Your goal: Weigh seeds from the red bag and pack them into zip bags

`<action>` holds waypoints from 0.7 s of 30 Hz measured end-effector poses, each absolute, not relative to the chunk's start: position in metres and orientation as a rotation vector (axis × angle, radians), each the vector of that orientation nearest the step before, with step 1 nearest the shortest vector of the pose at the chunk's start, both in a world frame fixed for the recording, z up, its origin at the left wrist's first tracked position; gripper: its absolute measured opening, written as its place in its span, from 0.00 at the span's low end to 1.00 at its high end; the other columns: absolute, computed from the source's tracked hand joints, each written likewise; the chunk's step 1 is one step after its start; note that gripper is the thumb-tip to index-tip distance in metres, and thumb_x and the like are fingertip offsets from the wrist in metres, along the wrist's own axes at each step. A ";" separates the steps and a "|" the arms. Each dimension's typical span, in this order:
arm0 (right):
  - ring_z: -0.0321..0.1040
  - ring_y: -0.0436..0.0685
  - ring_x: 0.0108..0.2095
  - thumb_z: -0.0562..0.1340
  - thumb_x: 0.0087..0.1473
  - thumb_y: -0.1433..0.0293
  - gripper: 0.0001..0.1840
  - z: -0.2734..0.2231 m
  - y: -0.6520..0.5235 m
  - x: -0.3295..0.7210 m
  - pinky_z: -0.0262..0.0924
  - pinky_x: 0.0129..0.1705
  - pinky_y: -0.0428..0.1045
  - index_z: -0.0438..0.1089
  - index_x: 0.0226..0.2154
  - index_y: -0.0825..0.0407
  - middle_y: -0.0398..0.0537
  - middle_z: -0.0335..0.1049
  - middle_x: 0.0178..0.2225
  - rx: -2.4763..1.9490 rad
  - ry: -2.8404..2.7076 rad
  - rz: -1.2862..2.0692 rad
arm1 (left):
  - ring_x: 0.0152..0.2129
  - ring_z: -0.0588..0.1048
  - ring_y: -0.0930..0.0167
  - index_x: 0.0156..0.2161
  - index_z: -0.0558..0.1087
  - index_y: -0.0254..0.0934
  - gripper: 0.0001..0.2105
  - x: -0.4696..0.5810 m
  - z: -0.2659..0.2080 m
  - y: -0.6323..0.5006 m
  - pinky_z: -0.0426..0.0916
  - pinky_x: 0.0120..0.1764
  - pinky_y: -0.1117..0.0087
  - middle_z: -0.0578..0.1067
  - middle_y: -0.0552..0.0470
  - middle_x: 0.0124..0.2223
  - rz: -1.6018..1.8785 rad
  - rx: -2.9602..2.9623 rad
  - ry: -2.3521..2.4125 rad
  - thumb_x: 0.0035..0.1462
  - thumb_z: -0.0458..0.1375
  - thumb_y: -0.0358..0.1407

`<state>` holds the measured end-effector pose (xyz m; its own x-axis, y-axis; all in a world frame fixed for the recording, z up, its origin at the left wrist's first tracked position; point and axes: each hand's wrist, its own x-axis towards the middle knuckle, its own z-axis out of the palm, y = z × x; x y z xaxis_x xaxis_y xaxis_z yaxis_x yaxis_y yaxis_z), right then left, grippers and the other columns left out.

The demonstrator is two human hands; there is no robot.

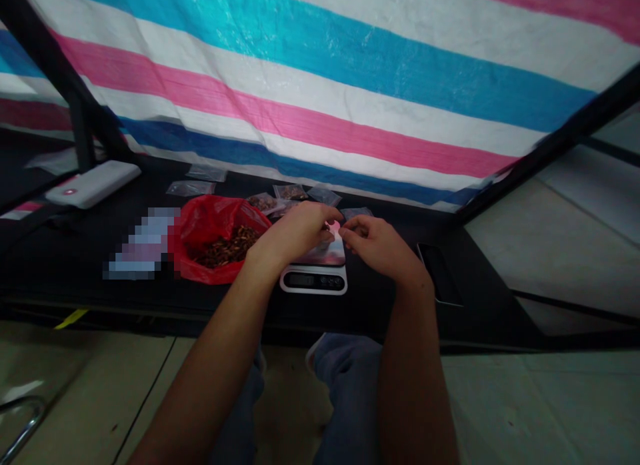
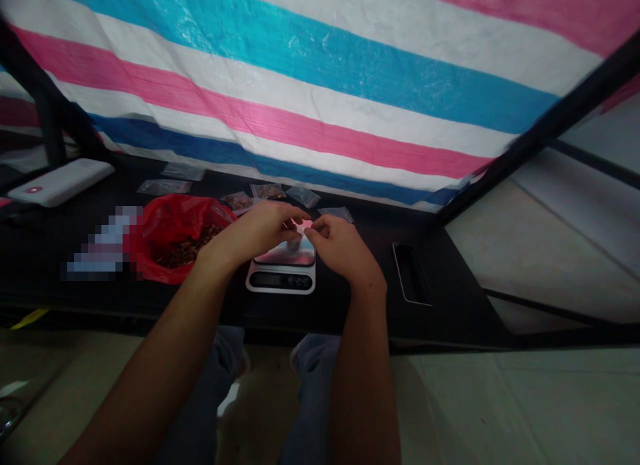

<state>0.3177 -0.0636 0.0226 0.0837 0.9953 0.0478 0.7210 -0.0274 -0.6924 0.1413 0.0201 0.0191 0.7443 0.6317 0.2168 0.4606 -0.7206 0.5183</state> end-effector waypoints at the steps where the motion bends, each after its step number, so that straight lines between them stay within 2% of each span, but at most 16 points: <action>1: 0.69 0.53 0.30 0.62 0.63 0.63 0.12 0.023 -0.064 0.318 0.58 0.34 0.48 0.78 0.38 0.55 0.46 0.76 0.31 -1.802 -1.692 0.628 | 0.44 0.81 0.63 0.52 0.81 0.37 0.16 0.142 0.019 0.020 0.72 0.44 0.68 0.84 0.44 0.47 0.546 2.496 0.834 0.59 0.61 0.28; 8: 0.69 0.54 0.30 0.62 0.62 0.64 0.12 0.025 -0.064 0.317 0.59 0.34 0.49 0.78 0.37 0.54 0.47 0.77 0.31 -1.807 -1.690 0.626 | 0.46 0.80 0.63 0.50 0.82 0.35 0.14 0.140 0.026 0.019 0.71 0.50 0.66 0.83 0.45 0.48 0.634 2.529 0.768 0.64 0.57 0.30; 13: 0.71 0.55 0.32 0.62 0.61 0.66 0.09 0.024 -0.064 0.317 0.60 0.34 0.49 0.77 0.36 0.54 0.49 0.78 0.32 -1.785 -1.663 0.625 | 0.49 0.79 0.64 0.52 0.81 0.36 0.15 0.109 0.036 0.020 0.71 0.53 0.68 0.83 0.48 0.53 0.656 2.468 0.938 0.65 0.55 0.31; 15: 0.72 0.55 0.32 0.62 0.60 0.66 0.10 0.024 -0.064 0.317 0.61 0.34 0.49 0.76 0.36 0.53 0.49 0.78 0.32 -1.762 -1.652 0.622 | 0.47 0.80 0.65 0.50 0.82 0.38 0.14 0.085 0.039 0.021 0.71 0.51 0.70 0.84 0.50 0.51 0.579 2.419 1.086 0.64 0.56 0.32; 19: 0.71 0.56 0.32 0.61 0.60 0.64 0.11 0.023 -0.063 0.316 0.60 0.33 0.49 0.77 0.36 0.54 0.48 0.77 0.31 -1.735 -1.654 0.616 | 0.39 0.82 0.63 0.44 0.84 0.42 0.11 0.036 0.030 0.027 0.74 0.45 0.69 0.85 0.52 0.42 0.150 2.289 1.423 0.60 0.60 0.34; 21: 0.71 0.55 0.31 0.61 0.60 0.64 0.11 0.024 -0.062 0.314 0.60 0.33 0.49 0.76 0.36 0.54 0.48 0.77 0.31 -1.734 -1.662 0.622 | 0.39 0.82 0.63 0.41 0.85 0.42 0.10 0.022 0.019 0.031 0.74 0.45 0.69 0.86 0.50 0.41 0.101 2.280 1.465 0.54 0.65 0.33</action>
